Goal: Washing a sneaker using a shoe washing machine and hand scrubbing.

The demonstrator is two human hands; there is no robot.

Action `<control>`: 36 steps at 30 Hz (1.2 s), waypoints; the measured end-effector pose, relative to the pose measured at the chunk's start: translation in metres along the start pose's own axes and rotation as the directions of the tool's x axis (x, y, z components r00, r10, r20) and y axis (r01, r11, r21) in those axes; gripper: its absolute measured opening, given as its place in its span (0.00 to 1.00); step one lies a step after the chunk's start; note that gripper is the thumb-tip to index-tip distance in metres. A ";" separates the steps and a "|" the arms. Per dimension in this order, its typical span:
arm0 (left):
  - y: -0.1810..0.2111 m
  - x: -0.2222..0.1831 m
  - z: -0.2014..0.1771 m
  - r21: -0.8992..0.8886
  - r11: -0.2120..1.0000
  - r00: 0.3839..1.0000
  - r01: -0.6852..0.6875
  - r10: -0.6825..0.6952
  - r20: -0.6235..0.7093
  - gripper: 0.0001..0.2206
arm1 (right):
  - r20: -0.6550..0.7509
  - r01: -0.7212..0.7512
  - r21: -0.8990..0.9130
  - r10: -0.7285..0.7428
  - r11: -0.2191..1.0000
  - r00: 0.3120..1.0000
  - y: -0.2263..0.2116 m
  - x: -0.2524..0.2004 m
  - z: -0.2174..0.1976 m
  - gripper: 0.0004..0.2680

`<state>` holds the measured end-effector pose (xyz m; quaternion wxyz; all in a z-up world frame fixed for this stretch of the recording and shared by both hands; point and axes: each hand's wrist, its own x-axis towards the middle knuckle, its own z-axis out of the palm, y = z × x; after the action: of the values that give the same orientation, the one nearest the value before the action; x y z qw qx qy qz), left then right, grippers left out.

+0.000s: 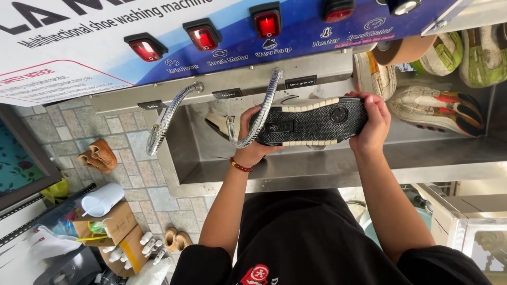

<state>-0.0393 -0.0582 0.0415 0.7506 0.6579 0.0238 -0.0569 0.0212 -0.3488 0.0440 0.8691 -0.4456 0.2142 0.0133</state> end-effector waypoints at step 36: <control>-0.081 0.081 0.029 -0.222 0.899 0.906 0.377 -0.408 -0.113 0.29 | -0.141 0.157 -0.126 -0.174 0.979 0.974 -0.022 0.051 -0.010 0.12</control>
<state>0.0308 -0.1020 -0.0437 0.7800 0.5653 0.2206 -0.1530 0.0689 -0.3789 0.0359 0.8214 -0.5107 0.2407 -0.0810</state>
